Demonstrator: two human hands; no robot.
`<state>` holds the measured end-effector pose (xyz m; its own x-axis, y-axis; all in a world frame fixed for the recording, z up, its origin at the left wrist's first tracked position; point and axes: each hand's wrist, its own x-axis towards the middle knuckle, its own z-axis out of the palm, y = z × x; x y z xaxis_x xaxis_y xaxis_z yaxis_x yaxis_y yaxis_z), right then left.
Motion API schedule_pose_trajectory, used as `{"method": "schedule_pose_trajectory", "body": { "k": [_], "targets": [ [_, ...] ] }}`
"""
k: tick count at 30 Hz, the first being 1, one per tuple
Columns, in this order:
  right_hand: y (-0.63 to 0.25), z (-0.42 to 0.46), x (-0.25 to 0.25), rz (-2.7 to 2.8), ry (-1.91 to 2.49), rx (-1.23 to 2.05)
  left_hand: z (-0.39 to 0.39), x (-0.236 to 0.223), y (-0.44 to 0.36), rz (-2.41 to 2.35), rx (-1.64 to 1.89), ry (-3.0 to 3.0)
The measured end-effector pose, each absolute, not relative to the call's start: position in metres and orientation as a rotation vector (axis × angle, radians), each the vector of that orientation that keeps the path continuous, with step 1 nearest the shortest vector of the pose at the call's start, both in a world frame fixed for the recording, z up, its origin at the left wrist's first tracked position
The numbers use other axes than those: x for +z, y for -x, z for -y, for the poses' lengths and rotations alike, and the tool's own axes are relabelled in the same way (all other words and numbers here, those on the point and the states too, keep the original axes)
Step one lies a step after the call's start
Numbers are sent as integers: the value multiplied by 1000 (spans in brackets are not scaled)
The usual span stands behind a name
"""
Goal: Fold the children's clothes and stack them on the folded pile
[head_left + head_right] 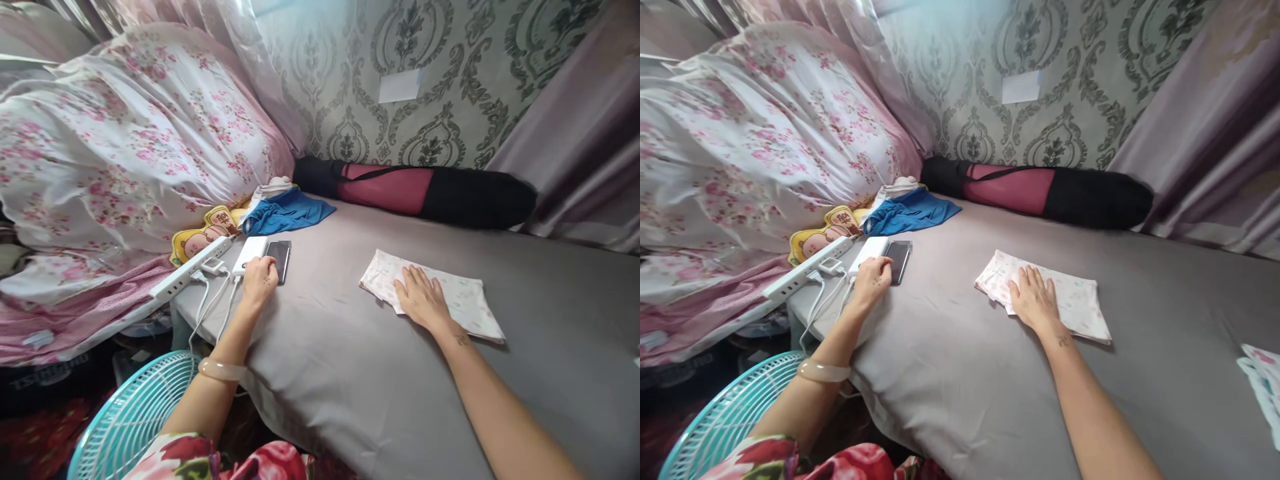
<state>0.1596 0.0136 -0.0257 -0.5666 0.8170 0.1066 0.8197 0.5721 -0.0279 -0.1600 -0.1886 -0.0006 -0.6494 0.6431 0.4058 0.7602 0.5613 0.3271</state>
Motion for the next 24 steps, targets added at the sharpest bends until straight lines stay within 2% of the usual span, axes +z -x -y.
{"method": "schedule_pose_trajectory", "body": {
  "k": [9, 18, 24],
  "targets": [
    [-160, -16, -28, 2697, 1395, -65, 192, -1, 153, 2568, -423, 1120],
    [-161, -16, -27, 2688, 1384, -31, 188, -2, 151, 2581, -329, 1187],
    [-165, -18, -20, 2542, 1458, -113, 188, 4, 145, 2502, -429, 1189]
  ]
}}
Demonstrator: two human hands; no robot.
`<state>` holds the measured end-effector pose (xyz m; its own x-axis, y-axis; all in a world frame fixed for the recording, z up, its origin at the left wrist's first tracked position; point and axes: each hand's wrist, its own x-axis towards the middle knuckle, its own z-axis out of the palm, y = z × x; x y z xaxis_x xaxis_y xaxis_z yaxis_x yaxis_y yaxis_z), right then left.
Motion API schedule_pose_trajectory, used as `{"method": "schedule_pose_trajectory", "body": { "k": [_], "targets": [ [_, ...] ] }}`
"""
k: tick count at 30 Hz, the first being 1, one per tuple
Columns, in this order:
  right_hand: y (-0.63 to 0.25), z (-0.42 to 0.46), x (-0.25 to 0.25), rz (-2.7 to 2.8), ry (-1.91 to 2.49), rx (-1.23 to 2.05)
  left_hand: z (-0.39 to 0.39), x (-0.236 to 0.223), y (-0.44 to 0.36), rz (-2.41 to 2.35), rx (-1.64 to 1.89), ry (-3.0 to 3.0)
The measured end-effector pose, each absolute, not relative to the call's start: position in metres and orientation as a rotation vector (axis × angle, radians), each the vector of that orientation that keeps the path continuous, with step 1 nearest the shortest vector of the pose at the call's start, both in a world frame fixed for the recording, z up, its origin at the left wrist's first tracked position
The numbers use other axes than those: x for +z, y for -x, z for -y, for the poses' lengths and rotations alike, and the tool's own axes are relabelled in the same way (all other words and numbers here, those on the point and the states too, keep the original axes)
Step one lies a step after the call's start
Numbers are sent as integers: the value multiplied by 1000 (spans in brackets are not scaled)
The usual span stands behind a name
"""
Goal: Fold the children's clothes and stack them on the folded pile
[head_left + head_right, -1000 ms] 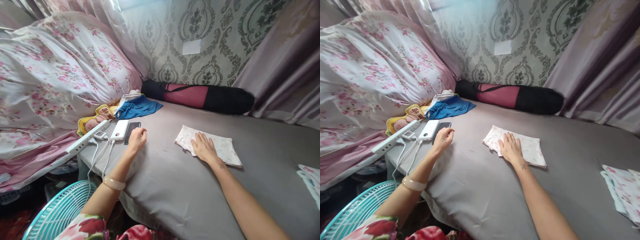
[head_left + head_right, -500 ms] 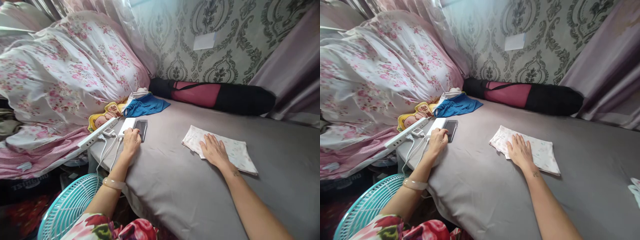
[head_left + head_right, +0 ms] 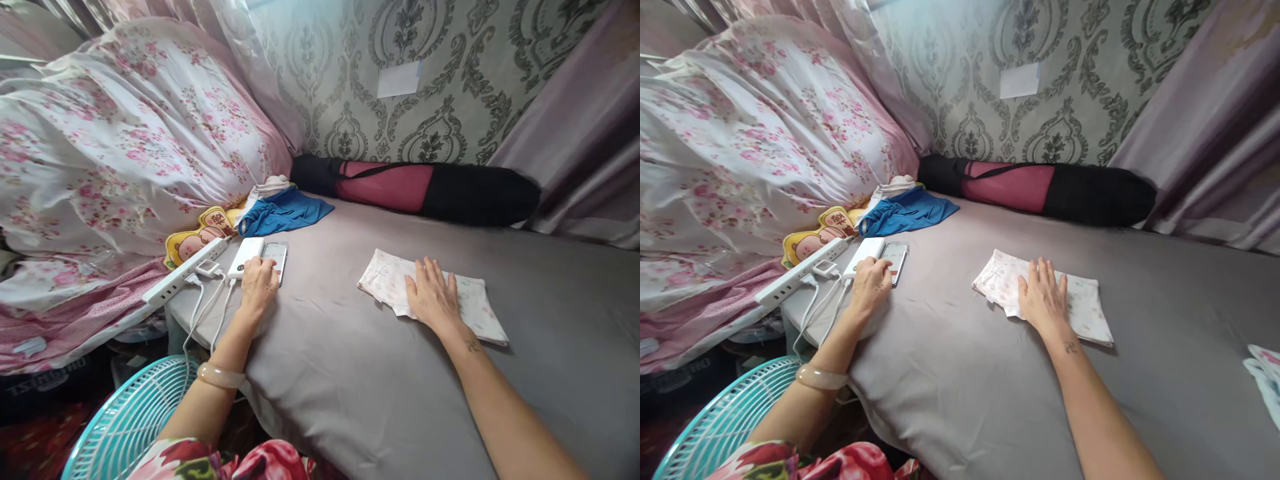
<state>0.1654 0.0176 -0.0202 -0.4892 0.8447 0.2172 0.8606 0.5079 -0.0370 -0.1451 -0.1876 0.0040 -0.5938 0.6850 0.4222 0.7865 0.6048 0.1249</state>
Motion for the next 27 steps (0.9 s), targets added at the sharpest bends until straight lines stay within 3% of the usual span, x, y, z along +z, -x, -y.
{"method": "schedule_pose_trajectory", "body": {
  "k": [17, 23, 27],
  "targets": [
    [-176, -17, -9, 2609, 1568, 272, 101, 17, 27, 2080, -656, 2191],
    [-203, -30, -5, 2472, 1693, 127, 57, 6, -12, 2013, -671, 2349],
    [-210, -32, -11, 2474, 1782, 226, 32, -5, -33, 2004, -644, 2426]
  ]
}}
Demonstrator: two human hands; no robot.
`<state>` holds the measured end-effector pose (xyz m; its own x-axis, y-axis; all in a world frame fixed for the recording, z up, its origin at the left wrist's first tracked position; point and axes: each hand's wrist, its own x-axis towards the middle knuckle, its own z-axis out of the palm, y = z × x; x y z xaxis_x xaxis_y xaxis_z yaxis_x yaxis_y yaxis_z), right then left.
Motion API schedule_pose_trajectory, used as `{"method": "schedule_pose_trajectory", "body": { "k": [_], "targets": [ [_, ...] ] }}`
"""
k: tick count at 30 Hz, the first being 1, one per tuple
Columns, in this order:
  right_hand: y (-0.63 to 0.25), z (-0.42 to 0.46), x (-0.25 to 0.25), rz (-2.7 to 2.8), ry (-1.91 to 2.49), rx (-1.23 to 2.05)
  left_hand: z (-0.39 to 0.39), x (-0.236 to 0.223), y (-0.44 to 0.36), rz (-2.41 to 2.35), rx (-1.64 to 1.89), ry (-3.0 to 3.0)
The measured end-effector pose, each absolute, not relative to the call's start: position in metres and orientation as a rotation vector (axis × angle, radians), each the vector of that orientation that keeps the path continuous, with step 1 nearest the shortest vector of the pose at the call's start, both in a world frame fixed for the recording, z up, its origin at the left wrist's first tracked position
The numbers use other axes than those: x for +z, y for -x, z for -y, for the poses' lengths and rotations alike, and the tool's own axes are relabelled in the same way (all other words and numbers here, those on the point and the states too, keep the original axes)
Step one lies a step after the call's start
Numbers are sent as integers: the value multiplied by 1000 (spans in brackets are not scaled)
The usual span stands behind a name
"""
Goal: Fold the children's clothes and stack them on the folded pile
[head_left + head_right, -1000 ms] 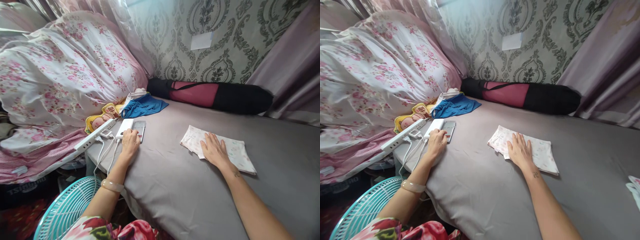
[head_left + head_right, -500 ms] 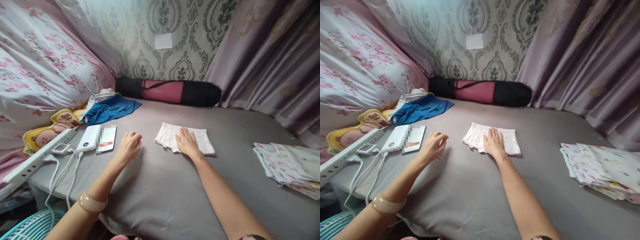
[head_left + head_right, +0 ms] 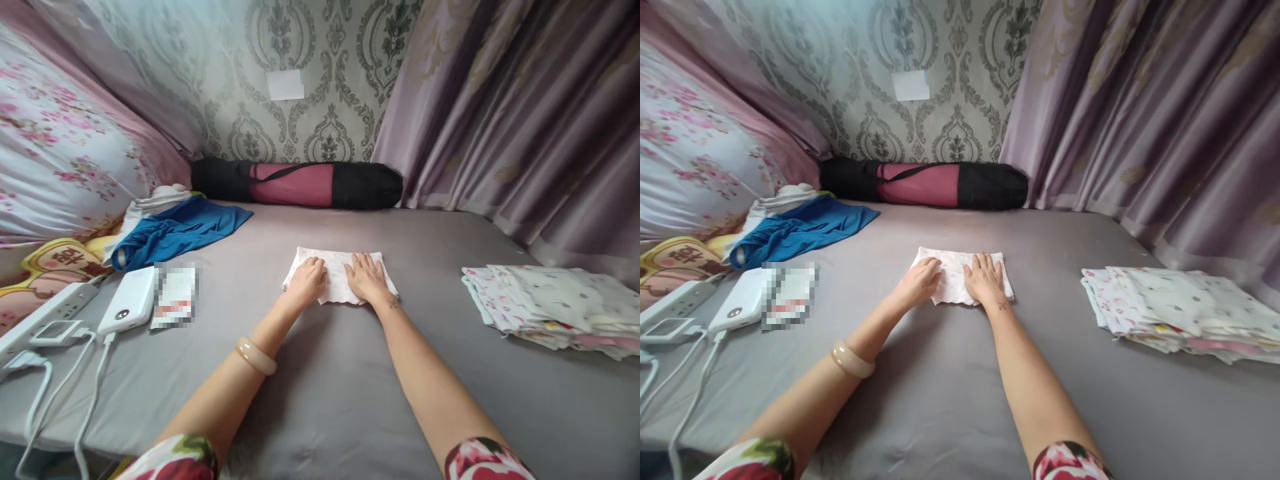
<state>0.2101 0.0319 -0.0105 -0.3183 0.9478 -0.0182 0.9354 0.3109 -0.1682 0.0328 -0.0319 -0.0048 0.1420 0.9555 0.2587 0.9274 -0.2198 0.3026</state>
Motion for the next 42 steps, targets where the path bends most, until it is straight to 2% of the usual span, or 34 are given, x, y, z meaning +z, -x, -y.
{"method": "schedule_pose_trajectory", "body": {
  "k": [6, 11, 16, 20, 34, 42],
  "targets": [
    [-211, -29, -11, 2473, 1756, 293, 16, -16, -45, -2033, 656, -2250],
    [-222, -34, 5, 2365, 1697, 325, 18, -20, -27, -2291, 664, -2111],
    [-248, -40, 20, 2006, 2083, 267, 18, -28, 4, -2611, 600, -1853],
    [-261, -39, 24, 1974, 2226, 425, 13, -31, 14, -2520, 567, -1728],
    [-267, -36, 36, 2052, 2070, 644, 10, -14, 9, -2478, 460, -1513],
    [-281, -32, 48, 2077, 2016, 718, 4, 1, 12, -2407, 607, -1265]
  ]
}}
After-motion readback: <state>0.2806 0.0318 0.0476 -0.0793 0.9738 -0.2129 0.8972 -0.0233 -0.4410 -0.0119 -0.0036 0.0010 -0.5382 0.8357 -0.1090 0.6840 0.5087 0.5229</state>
